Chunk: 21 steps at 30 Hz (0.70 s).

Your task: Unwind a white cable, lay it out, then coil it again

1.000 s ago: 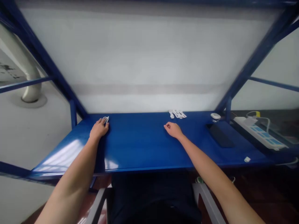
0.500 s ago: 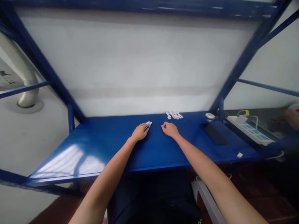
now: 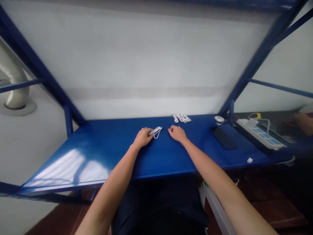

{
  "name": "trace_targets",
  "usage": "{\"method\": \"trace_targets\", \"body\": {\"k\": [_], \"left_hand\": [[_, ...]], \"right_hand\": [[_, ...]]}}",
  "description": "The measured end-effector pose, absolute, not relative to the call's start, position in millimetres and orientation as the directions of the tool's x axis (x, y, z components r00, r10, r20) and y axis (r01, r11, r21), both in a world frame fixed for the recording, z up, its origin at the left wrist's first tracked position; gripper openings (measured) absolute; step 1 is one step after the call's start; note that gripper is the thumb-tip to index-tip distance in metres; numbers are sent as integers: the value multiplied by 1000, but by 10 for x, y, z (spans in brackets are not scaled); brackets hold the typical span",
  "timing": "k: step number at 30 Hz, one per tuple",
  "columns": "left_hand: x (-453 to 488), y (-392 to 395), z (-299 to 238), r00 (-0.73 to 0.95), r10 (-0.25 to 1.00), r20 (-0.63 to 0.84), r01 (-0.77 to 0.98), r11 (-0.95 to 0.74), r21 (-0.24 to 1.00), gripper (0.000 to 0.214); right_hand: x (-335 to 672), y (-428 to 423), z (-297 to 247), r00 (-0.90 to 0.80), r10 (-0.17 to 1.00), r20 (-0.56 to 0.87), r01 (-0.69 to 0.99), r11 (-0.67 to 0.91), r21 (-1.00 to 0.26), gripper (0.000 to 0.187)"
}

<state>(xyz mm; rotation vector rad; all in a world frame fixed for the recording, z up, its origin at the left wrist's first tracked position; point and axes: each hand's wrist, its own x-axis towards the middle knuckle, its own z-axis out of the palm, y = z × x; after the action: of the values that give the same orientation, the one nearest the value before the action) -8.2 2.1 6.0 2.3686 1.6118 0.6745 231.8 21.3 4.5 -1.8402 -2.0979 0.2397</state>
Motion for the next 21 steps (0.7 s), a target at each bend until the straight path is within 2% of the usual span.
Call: {"method": "trace_targets", "body": {"k": [5, 11, 21], "left_hand": [[-59, 4, 78, 233, 945, 231, 881, -306, 361, 27], [-83, 19, 89, 75, 980, 185, 859, -157, 487, 26], [-92, 69, 89, 162, 975, 153, 782, -222, 583, 36]], "right_hand": [[2318, 219, 22, -102, 984, 149, 929, 147, -339, 24], [2326, 225, -8, -102, 981, 167, 929, 154, -337, 25], [2324, 215, -3, -106, 981, 161, 935, 153, -321, 25]]}}
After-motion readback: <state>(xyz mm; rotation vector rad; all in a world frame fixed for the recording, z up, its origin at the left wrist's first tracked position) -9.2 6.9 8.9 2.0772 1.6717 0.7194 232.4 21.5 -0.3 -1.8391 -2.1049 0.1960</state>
